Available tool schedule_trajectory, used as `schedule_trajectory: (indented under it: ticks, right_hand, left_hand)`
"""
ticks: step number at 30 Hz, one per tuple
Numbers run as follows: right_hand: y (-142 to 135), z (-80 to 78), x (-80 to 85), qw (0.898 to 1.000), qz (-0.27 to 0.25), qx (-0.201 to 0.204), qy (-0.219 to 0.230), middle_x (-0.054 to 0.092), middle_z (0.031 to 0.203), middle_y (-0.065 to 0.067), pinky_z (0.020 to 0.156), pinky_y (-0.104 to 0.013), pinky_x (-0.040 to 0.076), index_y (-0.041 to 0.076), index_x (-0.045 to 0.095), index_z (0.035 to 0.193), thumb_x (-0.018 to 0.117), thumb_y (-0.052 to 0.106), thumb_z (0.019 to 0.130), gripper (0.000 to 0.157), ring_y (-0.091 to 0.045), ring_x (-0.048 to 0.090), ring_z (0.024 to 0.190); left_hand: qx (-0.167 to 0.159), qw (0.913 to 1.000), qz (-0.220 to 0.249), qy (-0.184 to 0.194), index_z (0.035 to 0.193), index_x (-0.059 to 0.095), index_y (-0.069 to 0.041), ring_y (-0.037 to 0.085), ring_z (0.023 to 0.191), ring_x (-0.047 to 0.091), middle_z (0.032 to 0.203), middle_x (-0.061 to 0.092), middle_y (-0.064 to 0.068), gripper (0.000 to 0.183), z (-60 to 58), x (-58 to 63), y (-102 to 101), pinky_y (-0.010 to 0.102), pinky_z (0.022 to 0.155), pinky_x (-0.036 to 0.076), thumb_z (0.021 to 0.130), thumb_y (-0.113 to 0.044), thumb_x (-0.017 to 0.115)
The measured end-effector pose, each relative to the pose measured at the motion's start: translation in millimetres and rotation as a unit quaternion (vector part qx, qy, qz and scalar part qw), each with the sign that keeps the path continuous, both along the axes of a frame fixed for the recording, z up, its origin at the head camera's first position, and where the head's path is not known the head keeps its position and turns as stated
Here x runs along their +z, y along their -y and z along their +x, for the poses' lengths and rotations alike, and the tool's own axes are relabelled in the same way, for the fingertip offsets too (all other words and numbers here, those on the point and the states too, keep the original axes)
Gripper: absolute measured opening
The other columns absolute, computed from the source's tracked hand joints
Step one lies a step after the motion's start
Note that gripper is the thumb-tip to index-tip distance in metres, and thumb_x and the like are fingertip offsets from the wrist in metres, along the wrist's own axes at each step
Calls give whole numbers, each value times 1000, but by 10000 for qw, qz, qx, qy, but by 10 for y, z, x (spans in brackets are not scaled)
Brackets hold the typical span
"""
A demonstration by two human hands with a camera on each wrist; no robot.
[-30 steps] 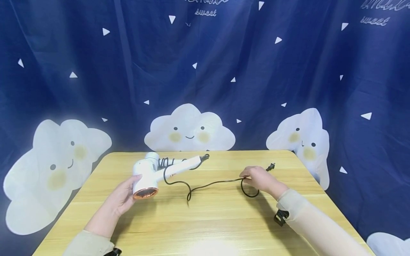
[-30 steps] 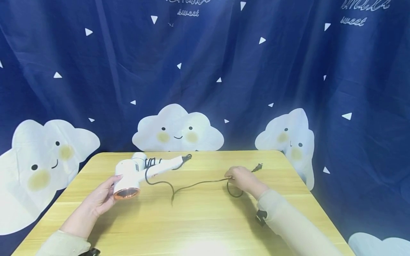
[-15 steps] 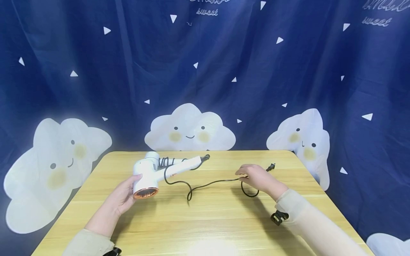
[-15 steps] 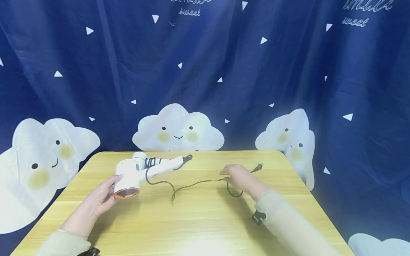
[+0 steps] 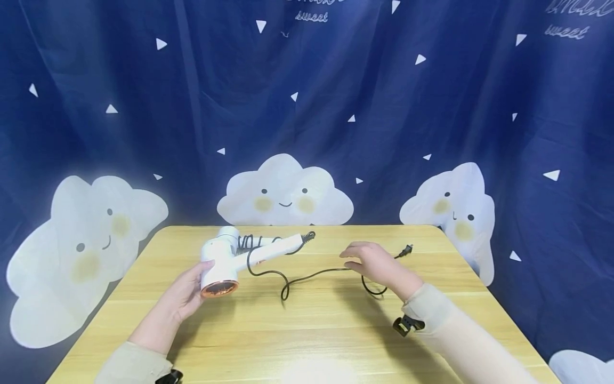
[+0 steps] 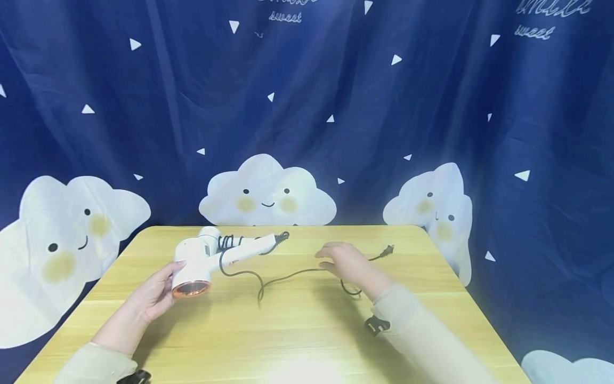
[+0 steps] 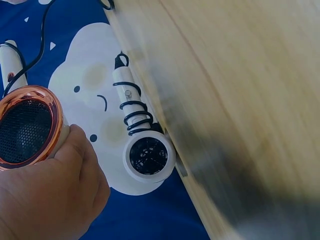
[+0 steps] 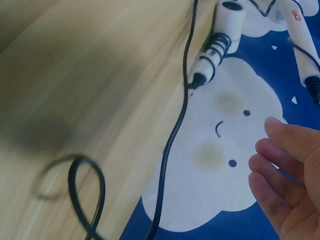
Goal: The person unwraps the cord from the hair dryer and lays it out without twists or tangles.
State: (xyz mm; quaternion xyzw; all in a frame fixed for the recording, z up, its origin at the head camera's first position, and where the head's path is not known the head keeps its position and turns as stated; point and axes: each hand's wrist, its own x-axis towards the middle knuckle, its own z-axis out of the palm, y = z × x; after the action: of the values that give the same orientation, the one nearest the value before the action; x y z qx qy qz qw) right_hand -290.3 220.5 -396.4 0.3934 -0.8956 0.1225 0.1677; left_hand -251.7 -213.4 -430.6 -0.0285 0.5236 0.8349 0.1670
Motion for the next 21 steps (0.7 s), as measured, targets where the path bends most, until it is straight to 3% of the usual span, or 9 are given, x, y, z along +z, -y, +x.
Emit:
schedule_trajectory:
  ticks: [14, 21]
  right_hand:
    - [415, 33, -75, 9991, -414, 46, 30, 66, 96, 5, 81, -27, 50, 15, 69, 102, 69, 22, 83, 21, -9, 61, 89]
    - [626, 47, -144, 9980, -598, -23, 223, 66, 99, 4, 81, -26, 50, 14, 68, 107, 65, 27, 86, 26, -9, 60, 91]
  left_hand:
    - [-88, 9999, -28, -124, 138, 6, 6, 14, 99, 58, 109, 53, 3, 60, 3, 27, -1, 29, 92, 46, 98, -22, 41]
    - [-125, 9999, 29, -96, 135, 12, 5, 15, 99, 58, 107, 56, 3, 55, 4, 27, -10, 30, 91, 46, 98, -22, 42]
